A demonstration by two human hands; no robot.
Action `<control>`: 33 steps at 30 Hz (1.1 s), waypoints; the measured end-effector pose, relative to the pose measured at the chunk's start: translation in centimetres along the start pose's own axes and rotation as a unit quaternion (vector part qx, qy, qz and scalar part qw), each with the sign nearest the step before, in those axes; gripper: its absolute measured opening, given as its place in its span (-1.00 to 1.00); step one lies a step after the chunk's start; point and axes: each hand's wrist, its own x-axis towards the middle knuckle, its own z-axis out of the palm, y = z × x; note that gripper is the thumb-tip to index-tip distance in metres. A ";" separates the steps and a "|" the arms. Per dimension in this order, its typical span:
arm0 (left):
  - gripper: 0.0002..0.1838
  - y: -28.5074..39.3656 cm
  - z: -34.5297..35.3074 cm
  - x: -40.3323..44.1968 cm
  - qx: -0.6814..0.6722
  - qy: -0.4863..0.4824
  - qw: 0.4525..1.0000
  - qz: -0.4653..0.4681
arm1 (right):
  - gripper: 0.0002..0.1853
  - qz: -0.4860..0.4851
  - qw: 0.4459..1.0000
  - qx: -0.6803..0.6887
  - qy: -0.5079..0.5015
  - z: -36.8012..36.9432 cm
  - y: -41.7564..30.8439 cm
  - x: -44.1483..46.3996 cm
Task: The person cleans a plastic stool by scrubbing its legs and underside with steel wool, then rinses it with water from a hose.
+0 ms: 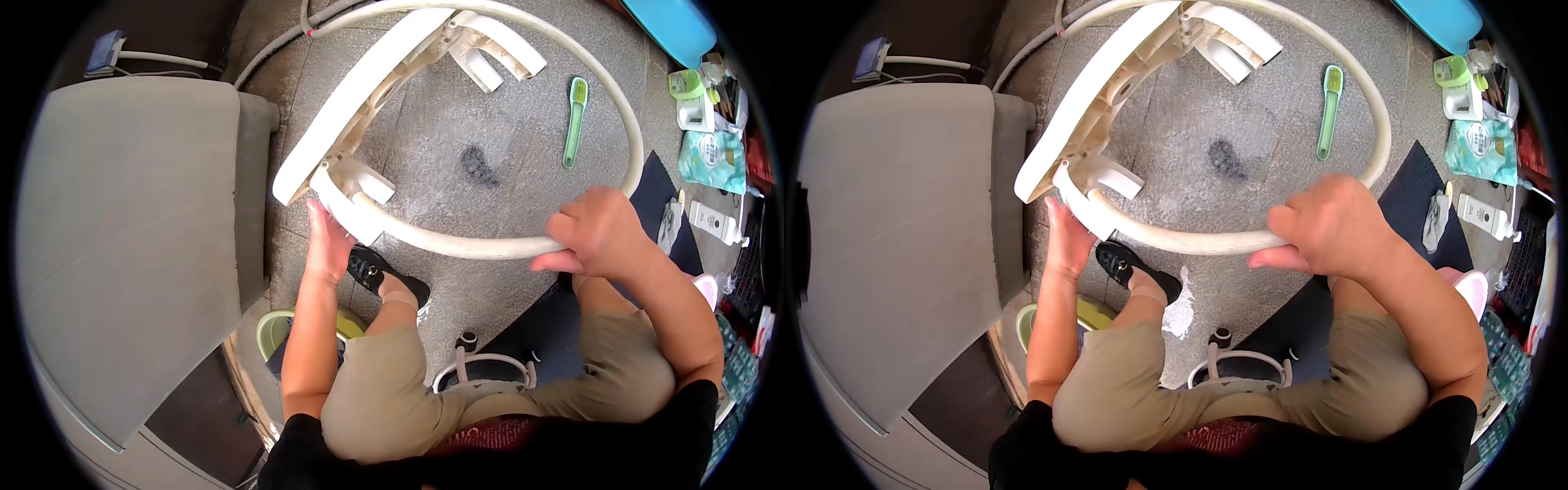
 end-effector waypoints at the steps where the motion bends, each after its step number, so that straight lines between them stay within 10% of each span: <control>1: -0.17 0.1 1.4 0.1 -0.015 -0.055 0.998 -0.002 | -0.43 -0.018 0.999 0.036 -0.014 0.5 0.8 0.1; 14: -0.31 2.1 2.5 1.7 -0.129 -0.096 0.987 0.017 | -0.40 -0.096 0.994 0.046 0.020 2.5 5.0 0.6; 23: -0.03 3.4 0.5 4.8 -0.124 -0.093 0.987 0.036 | -0.45 -0.090 0.994 0.055 0.031 3.8 1.0 2.3; 33: -0.37 6.7 -0.9 6.8 -0.183 -0.164 0.965 -0.094 | -0.50 -0.026 0.998 0.037 0.044 2.7 -2.5 5.4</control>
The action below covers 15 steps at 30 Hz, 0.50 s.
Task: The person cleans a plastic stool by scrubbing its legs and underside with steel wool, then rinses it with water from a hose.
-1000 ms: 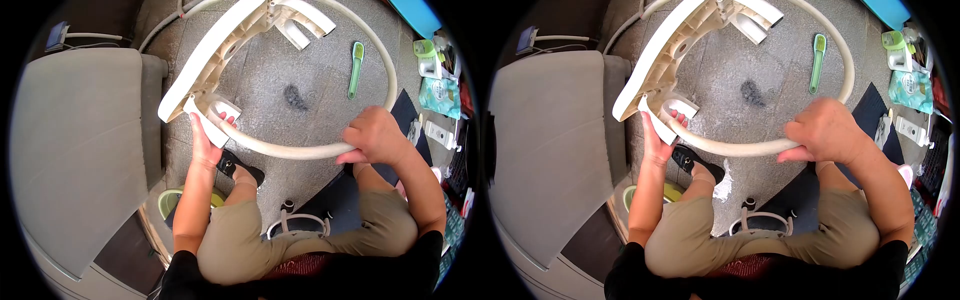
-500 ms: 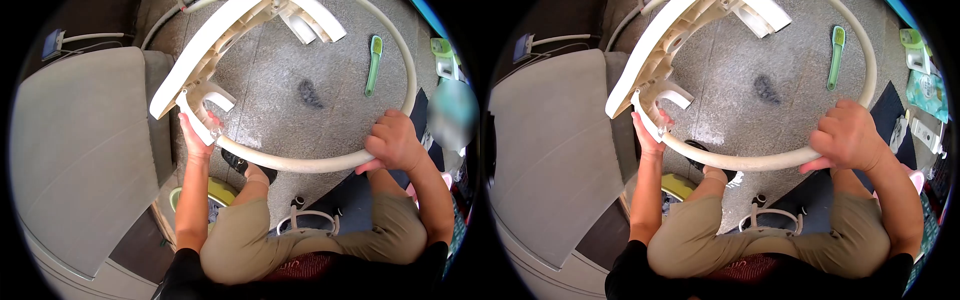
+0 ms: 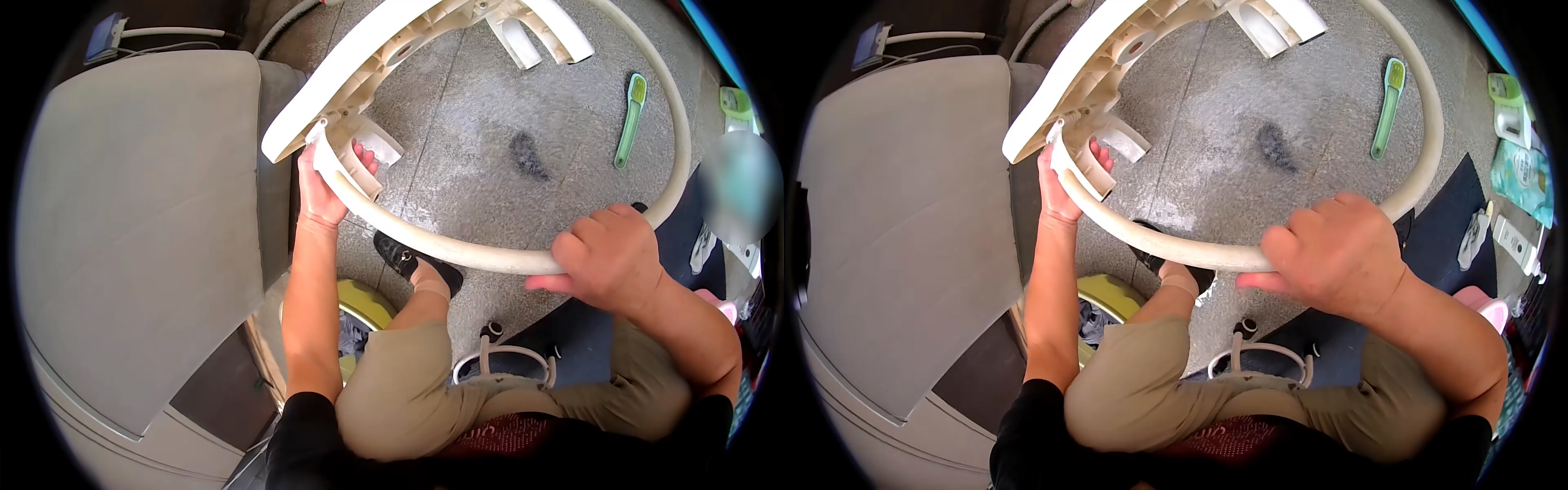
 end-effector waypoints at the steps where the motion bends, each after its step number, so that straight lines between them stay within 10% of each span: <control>1: -0.38 0.4 -0.2 0.3 -0.008 0.028 1.000 0.012 | -0.51 0.012 1.000 -0.008 0.007 0.1 -0.1 0.1; 7: -0.37 0.3 -1.0 0.7 0.234 0.141 0.953 0.131 | -0.50 0.001 0.999 0.001 -0.037 0.9 -0.6 0.4; 10: -0.50 0.2 -1.5 1.5 0.419 0.283 0.732 0.456 | -0.49 0.006 1.000 0.001 -0.031 1.5 -0.3 0.3; 15: -0.57 1.6 -1.5 1.1 0.569 0.307 0.614 0.453 | -0.49 0.004 0.999 0.000 -0.037 1.4 -0.1 0.3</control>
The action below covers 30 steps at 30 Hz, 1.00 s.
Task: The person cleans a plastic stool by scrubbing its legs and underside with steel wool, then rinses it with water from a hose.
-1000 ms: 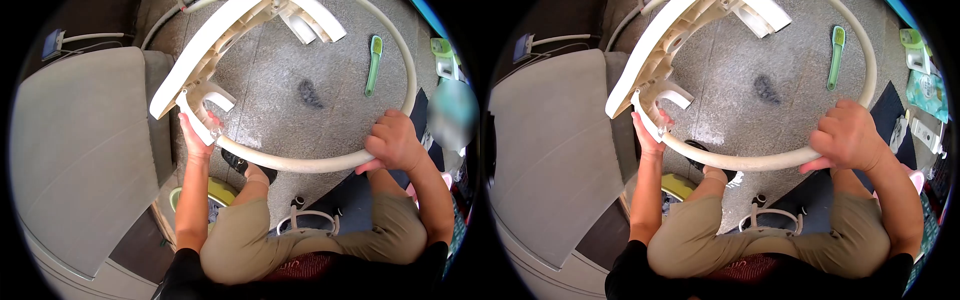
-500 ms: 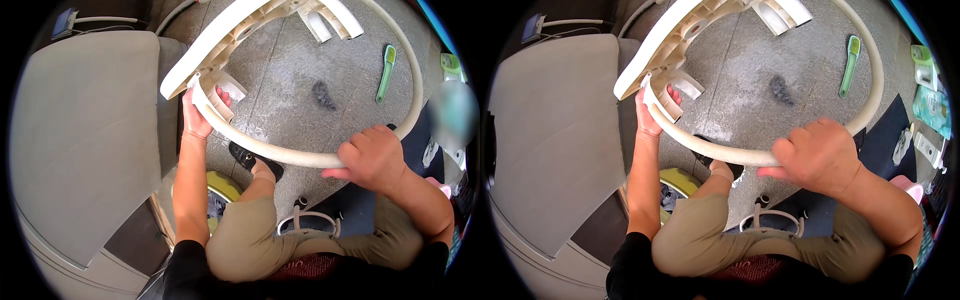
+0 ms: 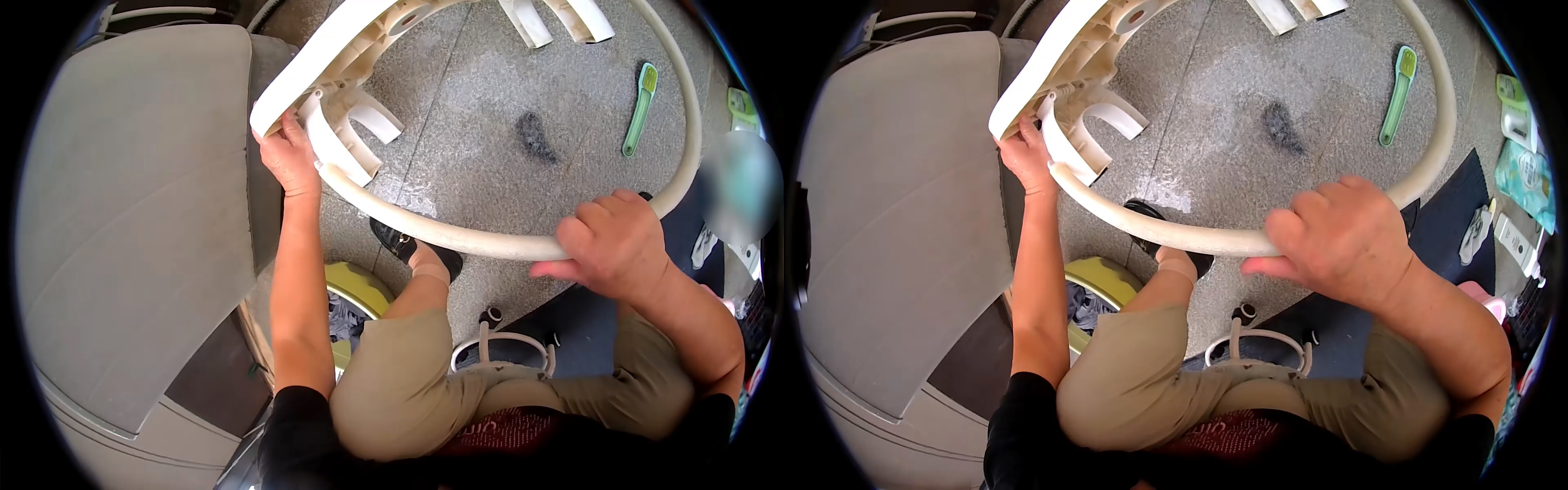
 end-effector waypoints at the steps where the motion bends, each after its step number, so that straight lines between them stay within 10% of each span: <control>1: -0.61 -0.3 0.0 -0.1 0.034 0.018 0.997 0.065 | -0.49 0.002 1.000 0.004 0.006 0.0 0.1 0.0; 21: -0.62 -0.7 0.8 0.4 -0.131 0.000 0.988 0.082 | -0.45 0.005 1.000 0.005 0.025 0.3 0.1 -0.2; 30: -0.54 0.7 -1.1 -0.5 0.132 0.074 0.966 0.209 | -0.45 0.006 0.999 0.012 0.032 0.6 0.3 -0.4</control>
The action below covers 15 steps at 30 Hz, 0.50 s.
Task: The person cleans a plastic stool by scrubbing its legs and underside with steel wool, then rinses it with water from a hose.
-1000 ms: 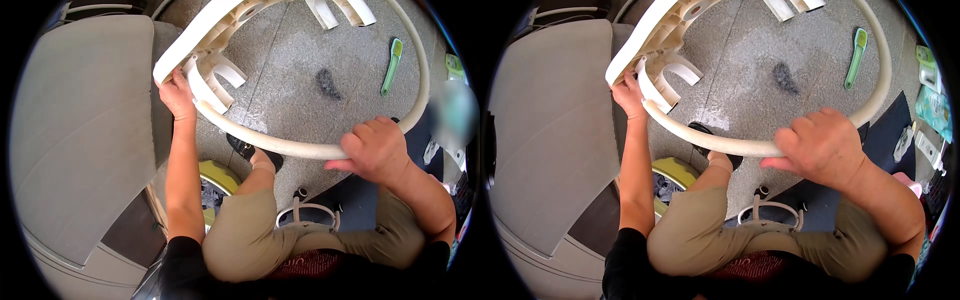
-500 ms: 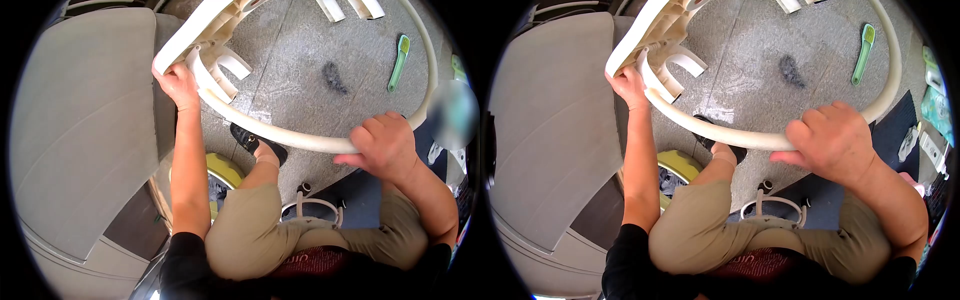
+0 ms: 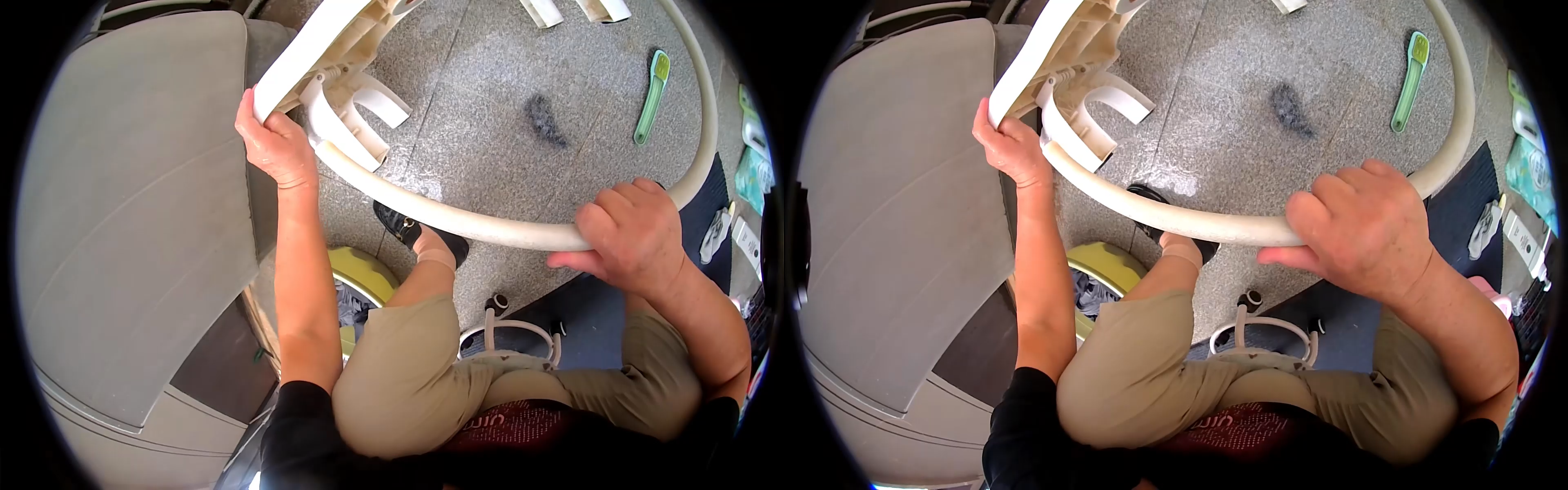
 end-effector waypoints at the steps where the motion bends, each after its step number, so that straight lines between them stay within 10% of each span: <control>1: -0.54 -0.1 0.2 -0.1 -0.008 0.001 1.000 -0.023 | -0.46 -0.002 1.000 0.002 0.005 -0.1 0.0 0.0; 15: -0.34 0.2 -0.2 0.3 -0.121 -0.050 0.990 -0.048 | -0.50 -0.010 1.000 0.011 0.026 -0.2 -0.3 0.3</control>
